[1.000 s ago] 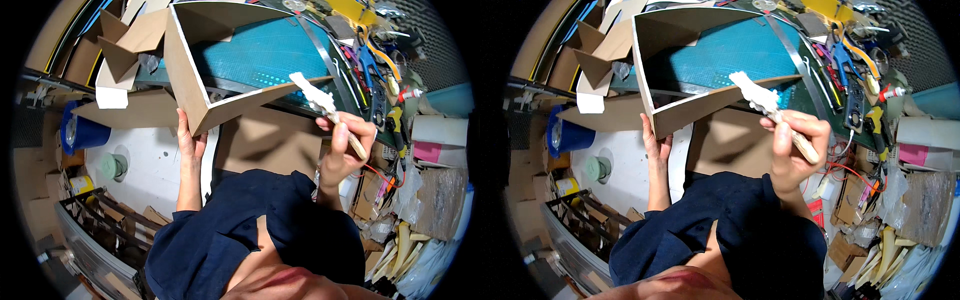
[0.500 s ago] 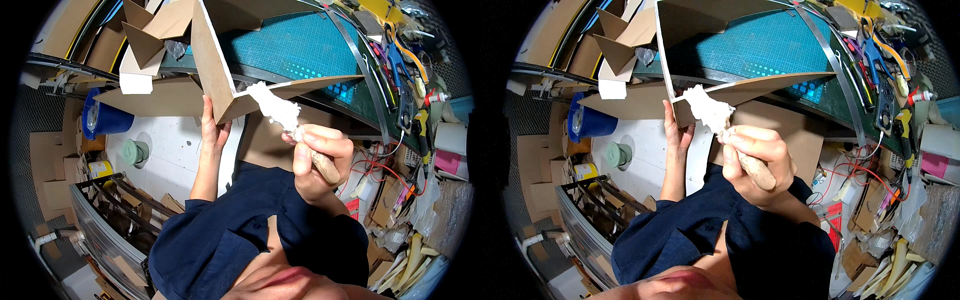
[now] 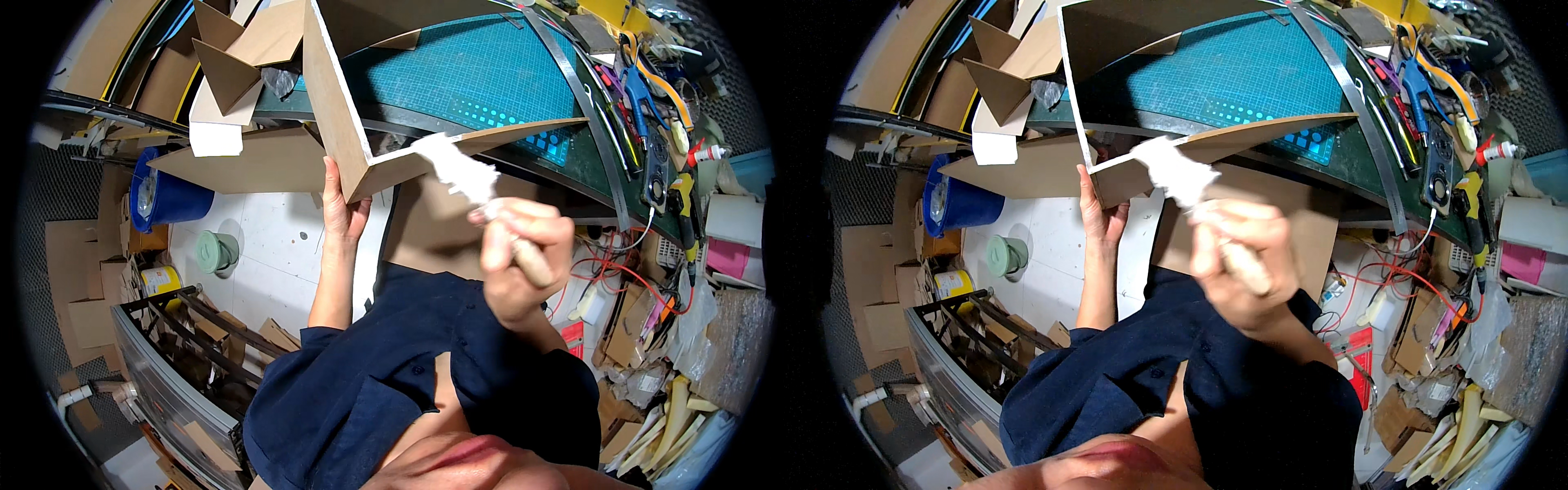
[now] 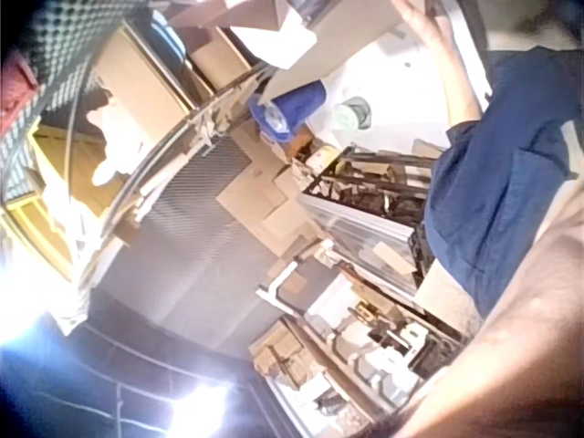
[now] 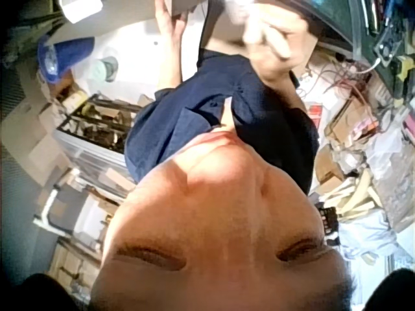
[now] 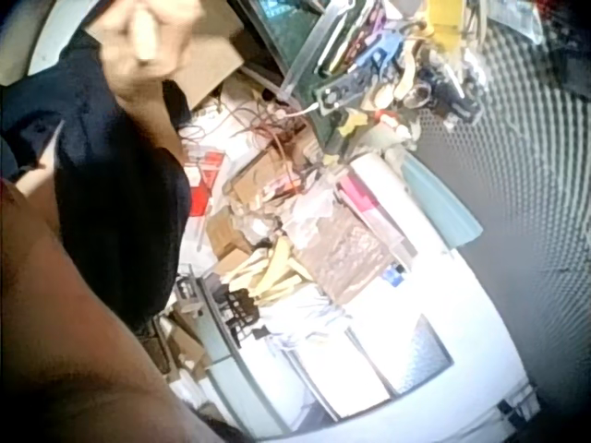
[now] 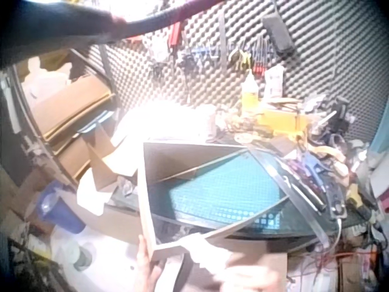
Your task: The person assembles a cardboard box by applying glue to the edges of pre-cut cardboard pieces and pressing them together to form a rectangular structure. The person handles the cardboard pieces and a glue brush throughout the process.
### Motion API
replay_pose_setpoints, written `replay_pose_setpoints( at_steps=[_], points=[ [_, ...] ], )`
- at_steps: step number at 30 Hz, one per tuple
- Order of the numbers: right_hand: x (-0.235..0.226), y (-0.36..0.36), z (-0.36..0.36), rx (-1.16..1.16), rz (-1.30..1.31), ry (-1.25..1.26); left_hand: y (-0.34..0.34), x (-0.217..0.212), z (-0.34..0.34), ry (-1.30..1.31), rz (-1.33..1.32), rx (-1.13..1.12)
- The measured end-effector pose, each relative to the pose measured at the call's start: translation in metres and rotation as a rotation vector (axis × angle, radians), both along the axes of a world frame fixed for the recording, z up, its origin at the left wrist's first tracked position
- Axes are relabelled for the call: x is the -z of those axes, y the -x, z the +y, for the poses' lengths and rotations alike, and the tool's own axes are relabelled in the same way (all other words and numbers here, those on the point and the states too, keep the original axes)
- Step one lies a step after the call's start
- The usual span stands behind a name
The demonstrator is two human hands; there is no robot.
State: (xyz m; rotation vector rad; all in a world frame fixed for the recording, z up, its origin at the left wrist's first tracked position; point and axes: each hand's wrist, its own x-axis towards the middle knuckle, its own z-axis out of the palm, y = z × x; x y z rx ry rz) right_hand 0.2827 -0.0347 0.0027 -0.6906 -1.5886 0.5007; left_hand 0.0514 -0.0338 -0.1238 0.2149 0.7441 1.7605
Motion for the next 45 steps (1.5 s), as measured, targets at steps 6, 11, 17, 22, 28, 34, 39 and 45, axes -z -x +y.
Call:
replay_pose_setpoints(
  at_steps=[6, 11, 17, 22, 28, 34, 39, 45],
  points=[
    [-0.002, -0.003, 0.001, -0.045, 0.083, 0.032, 0.007, 0.010, -0.001, 0.008, 0.003, -0.003],
    [-0.014, 0.009, -0.003, -0.152, 0.047, 0.075, 0.003, 0.009, -0.001, 0.013, 0.070, -0.031],
    [0.016, -0.031, 0.021, 0.099, 0.192, 0.219, 0.009, 0.014, -0.002, -0.055, -0.070, -0.015],
    [0.016, -0.029, 0.022, 0.080, 0.187, 0.178, -0.008, -0.009, 0.004, 0.065, 0.036, -0.098],
    [0.015, -0.045, 0.030, 0.131, 0.193, 0.288, -0.002, -0.001, 0.001, 0.050, 0.027, -0.113],
    [0.015, -0.036, 0.022, -0.044, 0.113, 0.192, 0.003, 0.004, -0.001, -0.042, 0.023, -0.035],
    [0.029, -0.059, 0.045, 0.113, 0.260, 0.270, 0.016, 0.019, -0.004, -0.106, 0.020, 0.022],
    [0.032, -0.053, 0.035, 0.044, 0.210, 0.213, 0.007, 0.012, -0.001, 0.017, 0.044, -0.103]
  ],
)
